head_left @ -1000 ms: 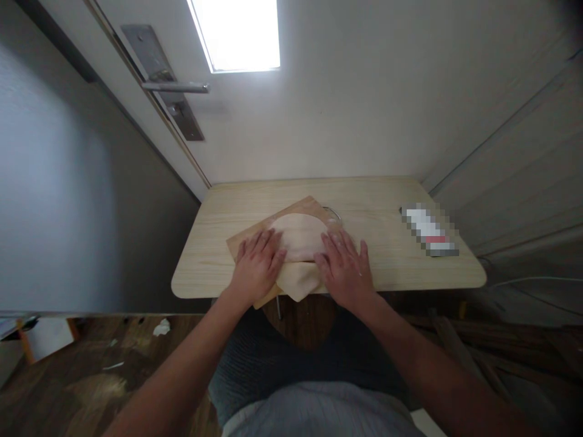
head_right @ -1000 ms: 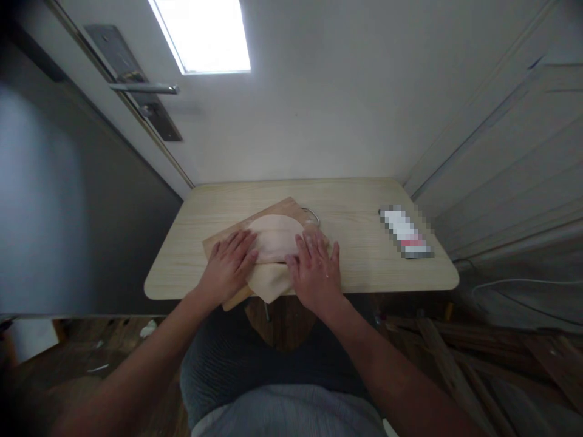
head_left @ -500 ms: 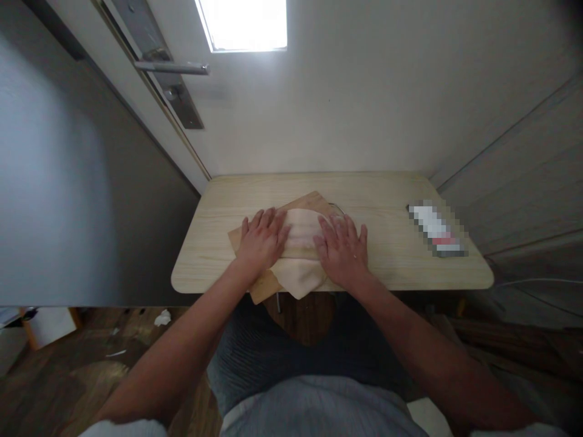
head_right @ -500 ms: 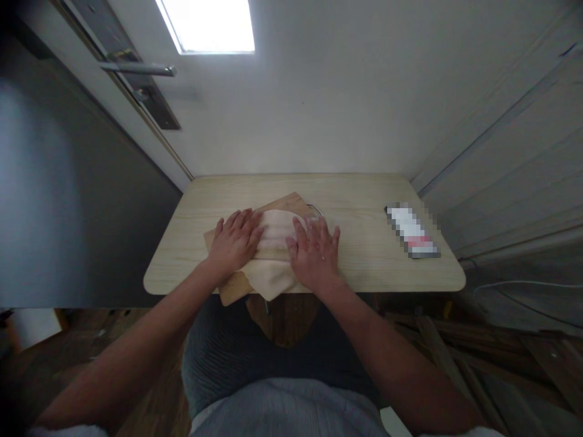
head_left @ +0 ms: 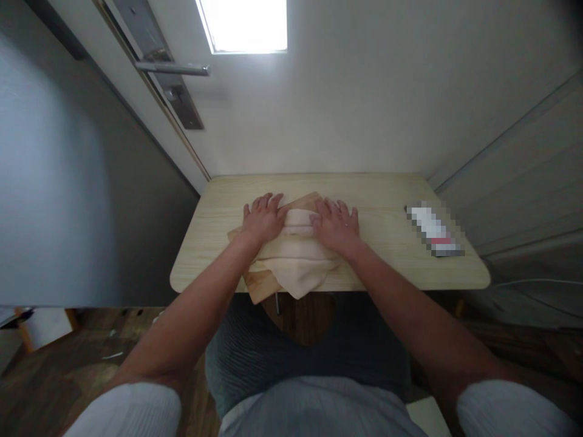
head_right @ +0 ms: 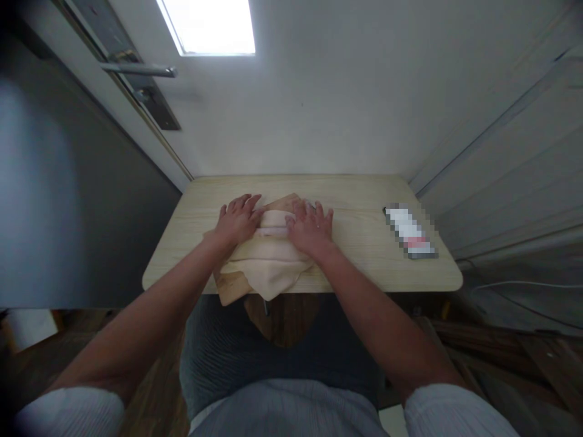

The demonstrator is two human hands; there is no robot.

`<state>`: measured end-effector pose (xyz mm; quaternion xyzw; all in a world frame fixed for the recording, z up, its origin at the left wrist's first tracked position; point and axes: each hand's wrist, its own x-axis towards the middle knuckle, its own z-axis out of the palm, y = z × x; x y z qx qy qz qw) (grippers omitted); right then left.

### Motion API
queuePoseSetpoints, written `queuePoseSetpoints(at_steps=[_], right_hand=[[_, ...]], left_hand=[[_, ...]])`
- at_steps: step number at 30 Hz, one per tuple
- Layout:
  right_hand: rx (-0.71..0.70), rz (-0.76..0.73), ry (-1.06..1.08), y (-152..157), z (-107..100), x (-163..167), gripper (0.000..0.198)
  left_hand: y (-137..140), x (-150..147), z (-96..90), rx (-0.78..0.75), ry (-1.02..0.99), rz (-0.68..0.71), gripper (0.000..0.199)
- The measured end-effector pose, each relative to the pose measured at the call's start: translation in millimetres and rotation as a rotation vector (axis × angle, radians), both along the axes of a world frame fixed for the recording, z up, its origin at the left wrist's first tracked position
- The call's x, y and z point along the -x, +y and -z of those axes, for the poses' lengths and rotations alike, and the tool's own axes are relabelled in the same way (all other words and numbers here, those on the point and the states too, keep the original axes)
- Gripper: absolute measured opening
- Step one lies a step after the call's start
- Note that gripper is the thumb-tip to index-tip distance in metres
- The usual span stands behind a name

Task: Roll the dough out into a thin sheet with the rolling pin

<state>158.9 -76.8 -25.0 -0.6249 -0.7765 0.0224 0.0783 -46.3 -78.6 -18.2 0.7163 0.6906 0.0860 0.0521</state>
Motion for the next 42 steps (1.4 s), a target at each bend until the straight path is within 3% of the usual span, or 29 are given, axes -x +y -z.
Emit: queuePoseSetpoints(at_steps=[4, 12, 15, 28, 36, 42], right_hand=[[-0.016, -0.006, 0.004, -10.7, -2.3, -1.7, 0.055], [-0.173, -0.056, 0.037, -79.1, 6.6, -12.2, 0.057], [-0.178, -0.062, 0.033, -84.9, 8.7, -13.8, 0.057], [-0.029, 0.008, -0.018, -13.7, -2.0, 1.4, 0.059], [0.095, -0.015, -0.022, 21.6, -6.5, 5.5, 0.062], [0.112, -0.042, 0.012, 42.9, -3.8, 4.8, 0.063]], left_hand=[[-11.4, -2.1, -1.3, -0.009, 0.013, 0.009, 0.06], [-76.7, -9.0, -3.3, -0.104, 0.064, 0.057, 0.059], [-82.1, -9.3, -1.7, -0.116, 0.071, 0.061, 0.059], [-12.3, -1.6, -0.3, -0.036, 0.004, 0.017, 0.059], [10.9, 1.8, -3.9, -0.016, -0.002, 0.008, 0.058], [25.2, 3.2, -3.3, -0.061, 0.016, 0.007, 0.056]])
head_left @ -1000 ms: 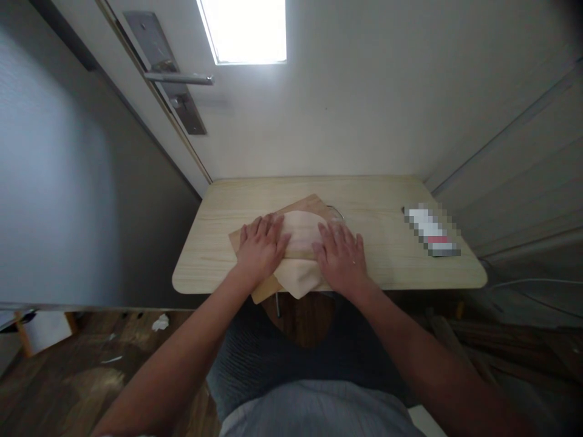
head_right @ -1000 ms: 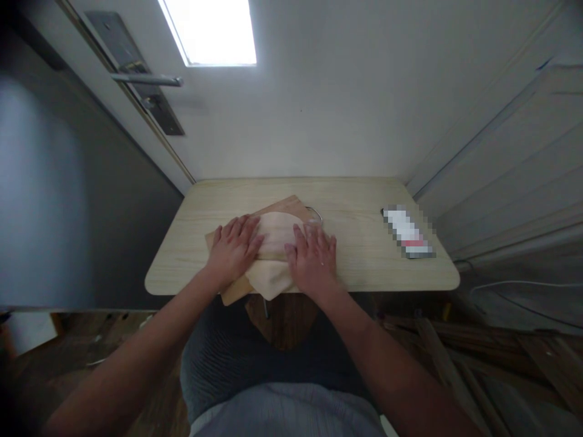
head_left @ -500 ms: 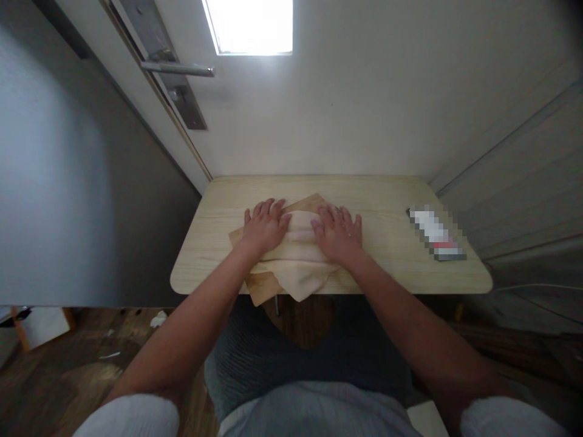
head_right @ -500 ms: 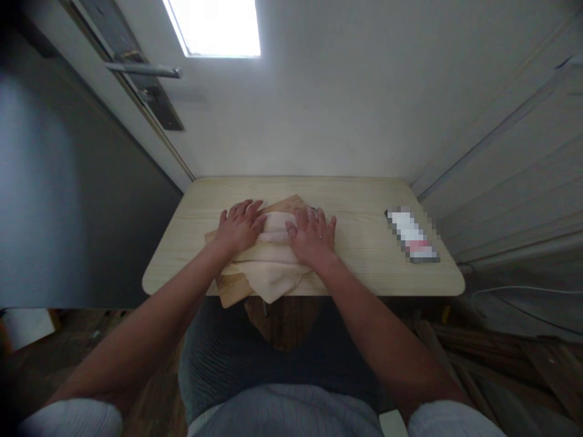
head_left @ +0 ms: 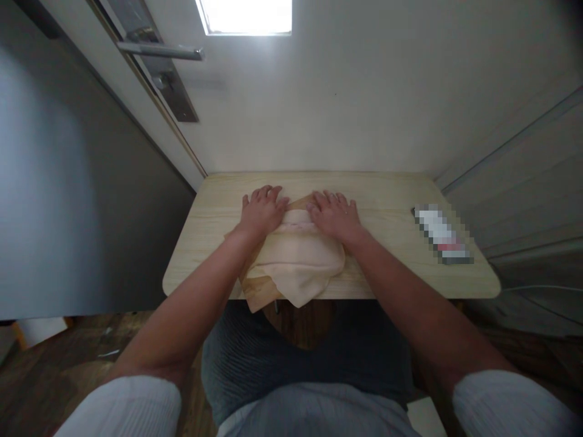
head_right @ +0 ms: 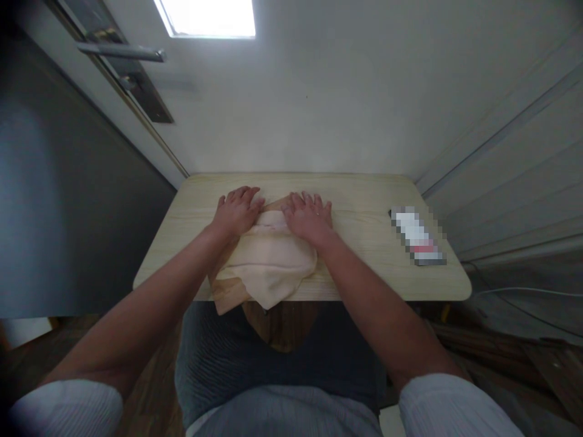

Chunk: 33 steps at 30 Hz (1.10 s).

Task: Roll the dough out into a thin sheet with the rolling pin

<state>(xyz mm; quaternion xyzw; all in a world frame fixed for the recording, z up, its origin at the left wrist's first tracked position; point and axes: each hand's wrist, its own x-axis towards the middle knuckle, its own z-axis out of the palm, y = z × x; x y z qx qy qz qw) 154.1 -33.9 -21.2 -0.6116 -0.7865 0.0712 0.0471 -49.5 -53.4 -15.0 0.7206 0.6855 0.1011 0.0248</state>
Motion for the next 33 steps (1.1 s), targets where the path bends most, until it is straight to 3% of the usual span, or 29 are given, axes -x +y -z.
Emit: queuePoseSetpoints(at_steps=[9, 18, 26, 33], right_hand=[[-0.004, 0.009, -0.003, -2.6, -1.5, 1.1, 0.063], [-0.162, 0.022, -0.014, -50.3, 0.4, -1.3, 0.059], [-0.212, -0.019, -0.011, -95.2, 5.5, -10.1, 0.059], [-0.195, -0.015, -0.018, -77.3, 4.9, -7.4, 0.058]], left_hand=[[-4.3, -2.0, -3.2, -0.028, 0.007, 0.01, 0.054], [-35.7, -5.6, 0.5, -0.016, -0.016, 0.036, 0.056], [-77.1, -10.4, -0.8, -0.027, 0.022, 0.073, 0.058], [-56.0, -6.1, 5.8, -0.004, -0.004, 0.057, 0.053]])
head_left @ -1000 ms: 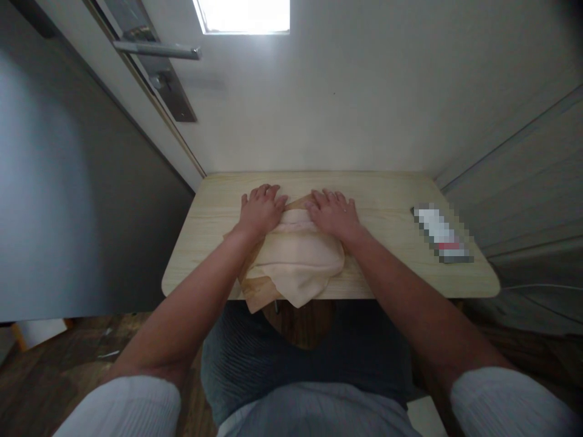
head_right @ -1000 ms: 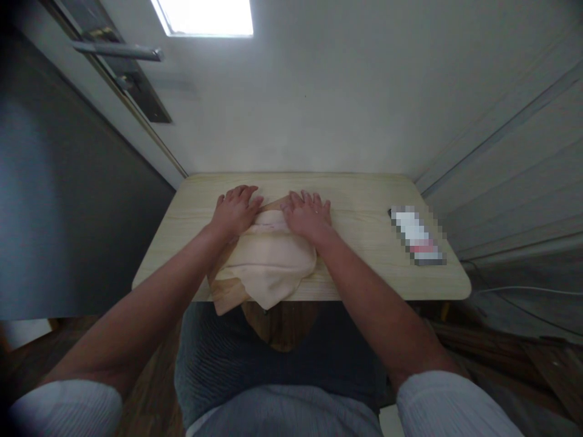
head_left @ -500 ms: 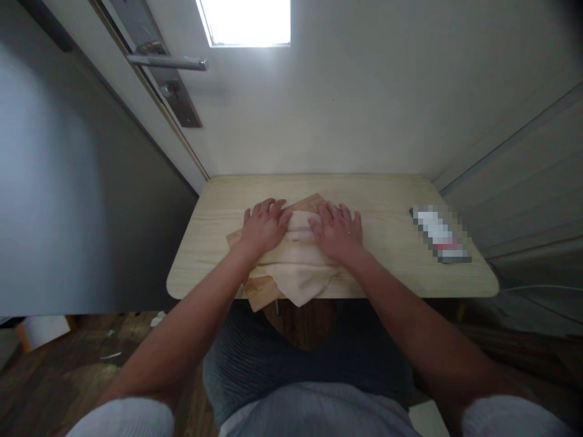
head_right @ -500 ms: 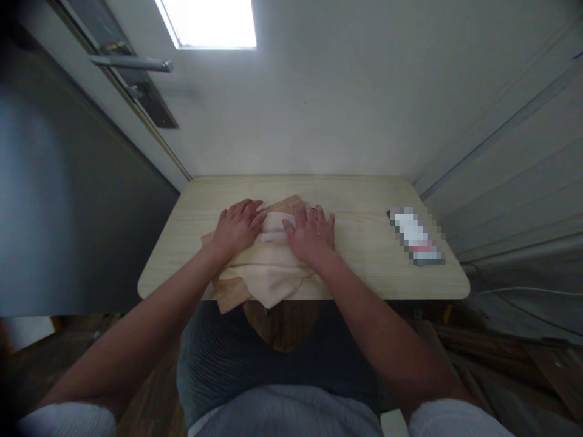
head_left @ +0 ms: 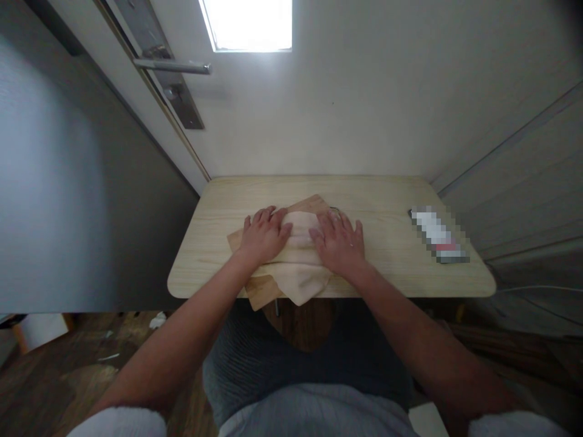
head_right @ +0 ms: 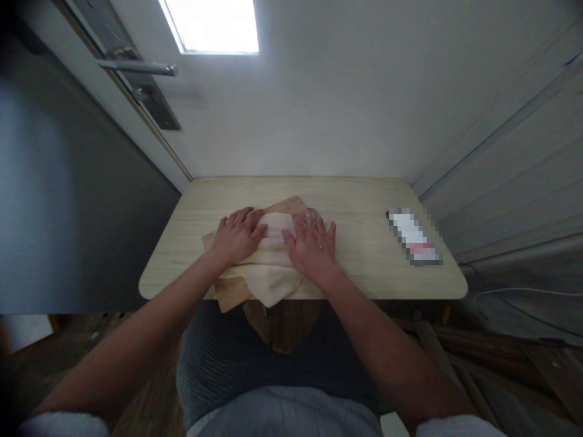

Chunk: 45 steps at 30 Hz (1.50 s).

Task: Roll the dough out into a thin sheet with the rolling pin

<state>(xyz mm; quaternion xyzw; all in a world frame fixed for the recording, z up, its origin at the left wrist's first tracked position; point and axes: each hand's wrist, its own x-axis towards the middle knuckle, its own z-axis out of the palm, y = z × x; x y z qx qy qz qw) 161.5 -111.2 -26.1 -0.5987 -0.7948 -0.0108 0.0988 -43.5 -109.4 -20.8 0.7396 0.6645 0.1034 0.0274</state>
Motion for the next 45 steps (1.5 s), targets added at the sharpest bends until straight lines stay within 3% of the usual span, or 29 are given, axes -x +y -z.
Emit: queuePoseSetpoints(at_steps=[8, 15, 20, 27, 38, 45], right_hand=[[0.112, 0.003, -0.013, 49.8, -6.6, 7.4, 0.06], [0.197, -0.027, -0.004, 85.3, -4.4, 9.2, 0.065], [0.229, -0.011, 0.018, 95.6, -2.8, 10.7, 0.067], [0.181, 0.019, 0.038, 80.2, -7.6, 11.8, 0.064], [0.006, 0.033, 0.024, 20.9, -1.5, 6.9, 0.058], [0.022, 0.038, 0.032, 22.0, -2.1, 7.3, 0.056]], left_hand=[[39.6, 4.3, -4.8, 0.046, -0.013, -0.034, 0.055], [58.4, 5.8, -7.6, -0.128, -0.033, -0.05, 0.049], [63.3, 6.6, -8.2, -0.152, -0.031, -0.057, 0.049], [55.2, 4.7, -8.7, -0.136, 0.006, -0.029, 0.047], [6.7, -1.8, -4.5, -0.109, 0.001, 0.071, 0.049], [-2.7, -16.8, -15.2, -0.094, 0.079, 0.045, 0.047]])
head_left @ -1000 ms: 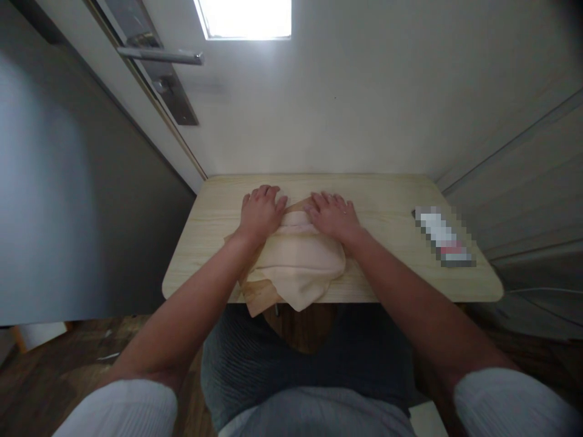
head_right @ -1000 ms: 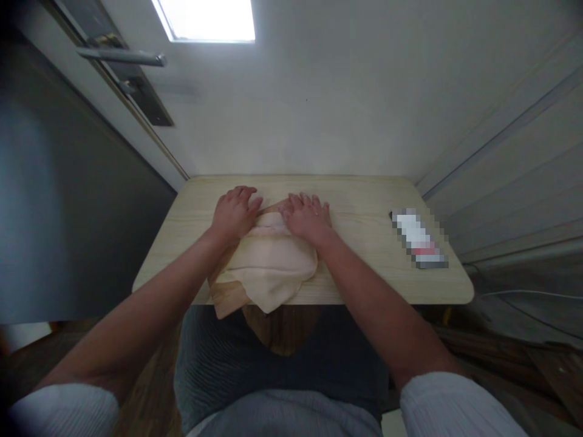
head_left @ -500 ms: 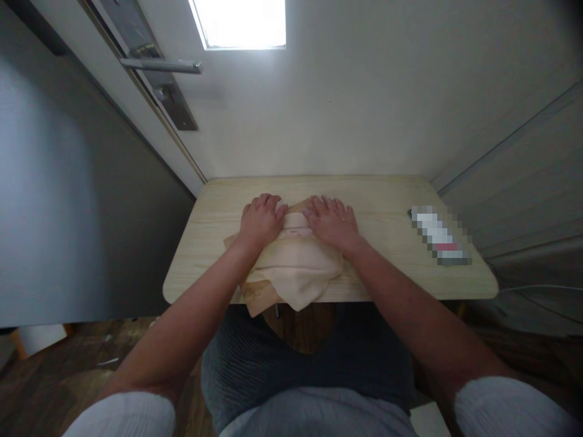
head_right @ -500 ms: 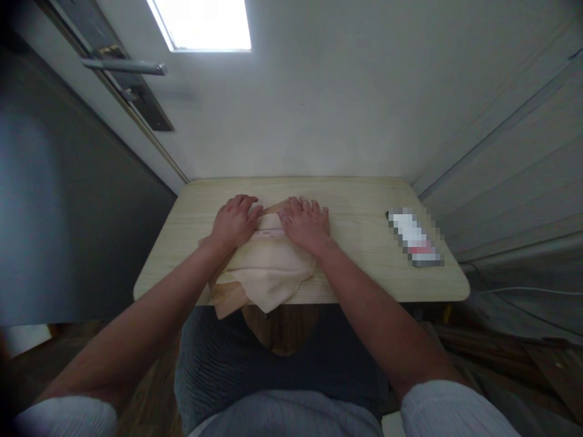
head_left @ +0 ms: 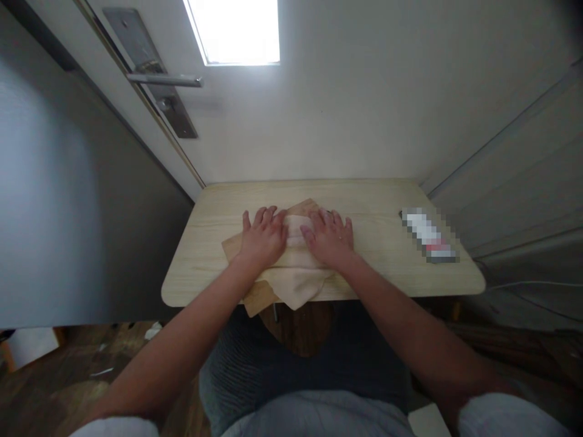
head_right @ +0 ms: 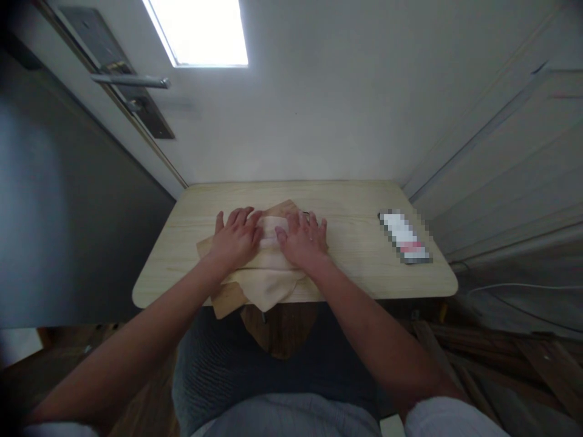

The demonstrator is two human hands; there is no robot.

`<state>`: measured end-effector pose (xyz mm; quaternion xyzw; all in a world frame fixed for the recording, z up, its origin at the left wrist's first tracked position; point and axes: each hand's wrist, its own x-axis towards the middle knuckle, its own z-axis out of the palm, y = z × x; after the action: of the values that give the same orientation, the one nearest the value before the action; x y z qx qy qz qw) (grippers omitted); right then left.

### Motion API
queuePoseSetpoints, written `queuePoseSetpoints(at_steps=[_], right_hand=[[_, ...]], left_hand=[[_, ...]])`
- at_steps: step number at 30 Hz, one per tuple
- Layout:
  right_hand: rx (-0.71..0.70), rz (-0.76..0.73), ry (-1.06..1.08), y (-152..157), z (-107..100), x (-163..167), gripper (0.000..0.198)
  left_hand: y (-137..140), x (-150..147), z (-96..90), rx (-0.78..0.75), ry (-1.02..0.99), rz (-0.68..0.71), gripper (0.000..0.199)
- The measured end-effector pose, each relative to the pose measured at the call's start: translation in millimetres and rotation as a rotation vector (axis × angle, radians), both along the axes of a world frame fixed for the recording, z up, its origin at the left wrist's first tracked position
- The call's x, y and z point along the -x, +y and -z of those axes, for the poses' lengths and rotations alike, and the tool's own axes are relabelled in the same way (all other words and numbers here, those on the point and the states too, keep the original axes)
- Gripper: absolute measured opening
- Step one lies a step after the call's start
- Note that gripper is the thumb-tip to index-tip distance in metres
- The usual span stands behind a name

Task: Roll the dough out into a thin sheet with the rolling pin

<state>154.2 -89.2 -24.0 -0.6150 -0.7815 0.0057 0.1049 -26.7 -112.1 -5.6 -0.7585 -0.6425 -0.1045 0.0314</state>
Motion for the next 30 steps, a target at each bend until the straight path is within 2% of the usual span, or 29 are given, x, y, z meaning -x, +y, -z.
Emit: queuePoseSetpoints(at_steps=[5, 20, 25, 30], right_hand=[[0.024, -0.007, 0.0, 14.9, -2.7, 3.1, 0.058], [0.164, 0.007, 0.063, 72.7, -2.4, 10.6, 0.069], [0.136, 0.023, 0.058, 69.6, -4.4, 11.4, 0.065], [0.069, 0.027, 0.043, 49.4, -2.6, 9.4, 0.065]], left_hand=[[15.1, -6.3, 2.6, 0.046, -0.022, -0.008, 0.049], [65.8, 4.5, 8.4, 0.082, -0.036, -0.009, 0.05], [61.5, 3.8, 6.0, 0.081, -0.016, 0.01, 0.05], [43.2, -1.0, 3.0, 0.072, -0.005, 0.012, 0.053]])
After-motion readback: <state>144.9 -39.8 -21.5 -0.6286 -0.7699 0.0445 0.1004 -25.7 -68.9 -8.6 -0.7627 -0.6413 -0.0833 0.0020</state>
